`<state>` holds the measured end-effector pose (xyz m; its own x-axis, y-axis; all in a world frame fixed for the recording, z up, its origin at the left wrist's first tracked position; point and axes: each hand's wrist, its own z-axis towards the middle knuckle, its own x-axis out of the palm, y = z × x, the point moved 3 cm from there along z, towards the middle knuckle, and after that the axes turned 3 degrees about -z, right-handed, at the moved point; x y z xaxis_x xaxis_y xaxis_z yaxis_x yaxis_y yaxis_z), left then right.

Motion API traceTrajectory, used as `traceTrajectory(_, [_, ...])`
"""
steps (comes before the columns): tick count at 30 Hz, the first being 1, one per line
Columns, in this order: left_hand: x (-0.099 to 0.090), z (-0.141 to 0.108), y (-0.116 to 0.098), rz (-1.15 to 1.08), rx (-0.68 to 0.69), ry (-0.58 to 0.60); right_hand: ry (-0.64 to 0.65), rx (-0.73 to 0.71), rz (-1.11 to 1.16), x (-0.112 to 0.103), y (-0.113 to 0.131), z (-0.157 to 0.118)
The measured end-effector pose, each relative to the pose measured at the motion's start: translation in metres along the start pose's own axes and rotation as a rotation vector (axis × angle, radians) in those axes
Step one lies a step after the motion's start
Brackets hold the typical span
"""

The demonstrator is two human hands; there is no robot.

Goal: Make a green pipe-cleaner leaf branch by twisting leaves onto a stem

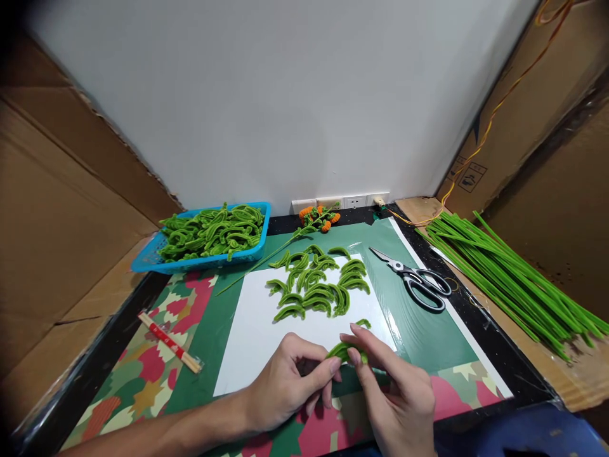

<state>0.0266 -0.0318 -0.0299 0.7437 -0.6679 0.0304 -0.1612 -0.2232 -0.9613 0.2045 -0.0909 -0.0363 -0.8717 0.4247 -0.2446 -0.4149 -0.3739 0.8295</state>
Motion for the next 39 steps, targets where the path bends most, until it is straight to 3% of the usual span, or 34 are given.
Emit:
traceTrajectory(5, [0.001, 0.000, -0.002, 0.014, 0.000, 0.020, -0.038, -0.051, -0.025, -0.006, 0.004, -0.002])
traceTrajectory(9, [0.001, 0.000, -0.007, 0.116, 0.098, 0.032, -0.034, -0.132, -0.026, -0.005, 0.004, -0.004])
traceTrajectory(13, [0.001, -0.002, -0.010, 0.211, 0.229, 0.036, 0.077, -0.329, -0.058, -0.005, 0.001, -0.001])
traceTrajectory(18, [0.004, -0.004, -0.009, 0.311, 0.245, -0.041, 0.201, -0.317, -0.050, -0.013, 0.000, 0.013])
traceTrajectory(25, [-0.010, 0.007, -0.039, 0.944, 0.523, -0.132, 0.300, -0.232, -0.165, -0.015, -0.002, 0.050])
traceTrajectory(28, [-0.016, 0.017, -0.050, 1.241, 0.463, -0.181, 0.387, -0.212, -0.180, -0.009, -0.011, 0.070])
traceTrajectory(31, [-0.015, 0.025, -0.054, 1.400, 0.336, -0.174, 0.465, -0.256, -0.173, -0.007, -0.020, 0.084])
traceTrajectory(39, [-0.002, 0.045, -0.037, 1.479, 0.169, -0.185, 0.474, -0.146, -0.222, -0.014, -0.035, 0.086])
